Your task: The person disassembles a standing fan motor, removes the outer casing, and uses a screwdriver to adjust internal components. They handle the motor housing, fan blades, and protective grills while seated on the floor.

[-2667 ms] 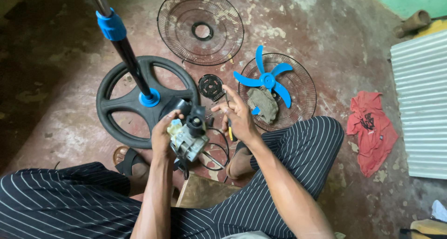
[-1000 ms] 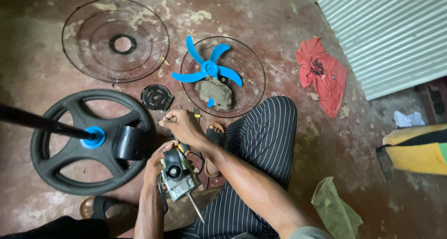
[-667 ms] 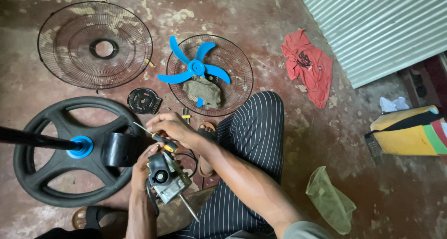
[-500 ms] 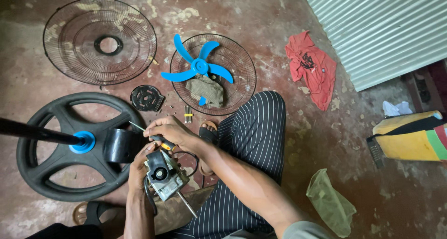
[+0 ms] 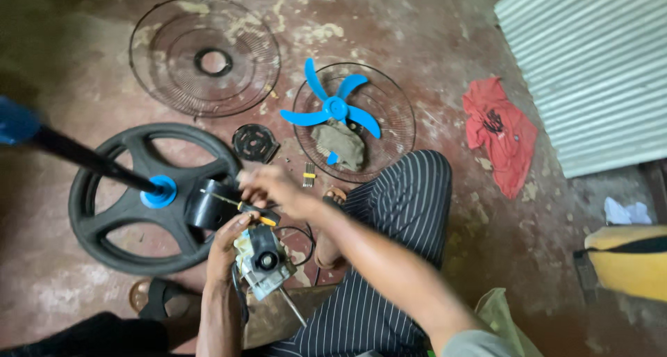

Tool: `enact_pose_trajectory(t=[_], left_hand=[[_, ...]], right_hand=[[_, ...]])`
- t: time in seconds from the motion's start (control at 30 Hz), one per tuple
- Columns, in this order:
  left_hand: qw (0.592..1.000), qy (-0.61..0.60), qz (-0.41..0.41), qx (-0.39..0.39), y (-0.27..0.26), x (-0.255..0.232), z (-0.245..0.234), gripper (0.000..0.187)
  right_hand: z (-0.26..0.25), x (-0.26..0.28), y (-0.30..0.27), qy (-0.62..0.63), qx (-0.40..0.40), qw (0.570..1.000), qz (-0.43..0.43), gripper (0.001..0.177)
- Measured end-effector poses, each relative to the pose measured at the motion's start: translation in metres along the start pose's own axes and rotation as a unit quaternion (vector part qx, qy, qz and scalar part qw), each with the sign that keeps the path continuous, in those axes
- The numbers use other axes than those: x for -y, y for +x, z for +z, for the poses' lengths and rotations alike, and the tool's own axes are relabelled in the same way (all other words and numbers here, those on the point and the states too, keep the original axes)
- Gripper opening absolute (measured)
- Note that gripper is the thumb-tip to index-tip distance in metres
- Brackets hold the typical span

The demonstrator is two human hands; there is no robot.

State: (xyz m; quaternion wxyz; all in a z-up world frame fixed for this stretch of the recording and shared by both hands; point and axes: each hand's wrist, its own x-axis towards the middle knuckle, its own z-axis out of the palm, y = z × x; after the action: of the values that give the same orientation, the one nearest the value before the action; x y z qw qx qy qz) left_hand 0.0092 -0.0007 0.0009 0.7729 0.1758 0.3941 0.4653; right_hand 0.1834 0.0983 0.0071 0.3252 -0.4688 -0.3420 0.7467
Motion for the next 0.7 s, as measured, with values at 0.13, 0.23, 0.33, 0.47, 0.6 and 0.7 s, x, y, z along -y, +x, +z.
enact_pose_trajectory(t=[0.13,0.23,0.33,0.47,0.6,0.7], left_hand=[[1.0,-0.021,0.019,-0.01,0.002,0.0,-0.007,0.038],[0.999,-0.028,0.026,-0.007,0.003,-0.002,-0.022,0.041],[0.999,-0.023,0.024,-0.015,0.019,0.004,-0.039,0.044],[1.0,-0.003,0.007,-0.01,0.045,0.01,-0.074,0.048],[0.998,-0.044,-0.01,-0.037,0.061,0.011,-0.108,0.046],[0.998,-0.021,-0.015,-0.056,0.075,0.014,-0.133,0.041]], right_hand=[[-0.053,0.031,0.063,-0.088,-0.092,0.988,-0.085,0.017],[-0.107,0.044,0.107,-0.355,-0.273,0.892,-0.058,0.018],[-0.144,0.03,0.133,-0.532,-0.295,0.78,-0.147,0.016],[-0.159,0.013,0.177,-0.593,-0.234,0.764,-0.099,0.047],[-0.178,0.0,0.235,-0.645,-0.195,0.735,-0.079,0.068],[-0.193,-0.012,0.281,-0.662,-0.188,0.723,-0.06,0.069]])
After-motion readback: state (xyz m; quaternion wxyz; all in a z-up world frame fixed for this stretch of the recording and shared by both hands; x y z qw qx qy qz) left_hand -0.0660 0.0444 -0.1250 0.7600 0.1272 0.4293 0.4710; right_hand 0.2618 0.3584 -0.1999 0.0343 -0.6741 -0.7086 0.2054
